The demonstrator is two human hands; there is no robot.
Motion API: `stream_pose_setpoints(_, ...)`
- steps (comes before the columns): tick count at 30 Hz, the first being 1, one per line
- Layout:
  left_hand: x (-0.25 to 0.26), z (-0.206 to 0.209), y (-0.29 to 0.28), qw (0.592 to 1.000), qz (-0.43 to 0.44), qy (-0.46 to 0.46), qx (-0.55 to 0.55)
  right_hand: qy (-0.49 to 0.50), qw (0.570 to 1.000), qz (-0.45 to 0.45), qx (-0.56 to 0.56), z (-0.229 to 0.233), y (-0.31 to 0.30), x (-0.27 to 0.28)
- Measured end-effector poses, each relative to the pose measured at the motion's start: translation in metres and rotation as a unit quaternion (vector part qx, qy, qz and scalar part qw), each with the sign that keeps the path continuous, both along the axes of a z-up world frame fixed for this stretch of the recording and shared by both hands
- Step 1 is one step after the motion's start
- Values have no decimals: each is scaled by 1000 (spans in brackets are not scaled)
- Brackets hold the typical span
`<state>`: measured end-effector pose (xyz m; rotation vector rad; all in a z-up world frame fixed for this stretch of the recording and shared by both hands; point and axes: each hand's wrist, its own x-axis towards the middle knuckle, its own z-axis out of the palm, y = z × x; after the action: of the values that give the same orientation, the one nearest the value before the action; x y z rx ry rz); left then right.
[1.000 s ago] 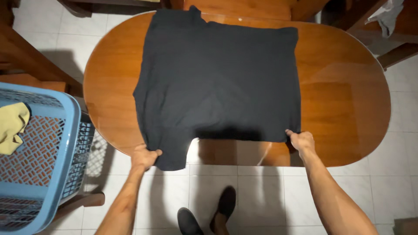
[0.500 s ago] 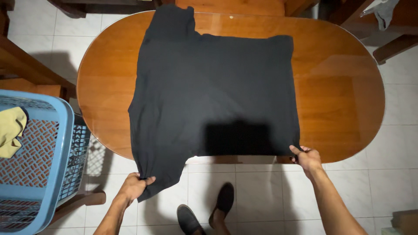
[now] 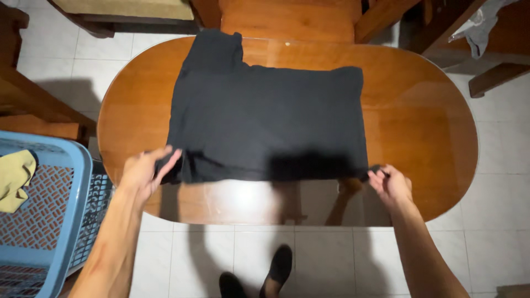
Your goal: The person folds three t-shirts one by one on a wooden table. They retrieve each shirt from a blue laundry basket, lay it flat, fold the sides and bottom, and place the folded shirts into a neat stack on a nearby chair.
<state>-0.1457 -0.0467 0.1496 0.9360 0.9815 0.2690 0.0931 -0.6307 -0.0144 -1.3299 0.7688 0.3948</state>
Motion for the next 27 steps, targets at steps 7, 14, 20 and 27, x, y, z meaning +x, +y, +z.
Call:
stream_pose_setpoints(7,64,-67,20,997,29,67,-19,-56,992,106,-42,-35,45,52)
stream_pose_setpoints(14,-25,-118,52,978,-56,181,83,-453,726,287,-430,-31,139,2)
stream_pose_setpoints(20,-50,-119,72,941,-144,240,191,-362,764,460,-273,28,322,-42)
stream_pose_setpoints(27,14,-145,96,879,-234,212,358,-136,769,520,-346,33,468,-33)
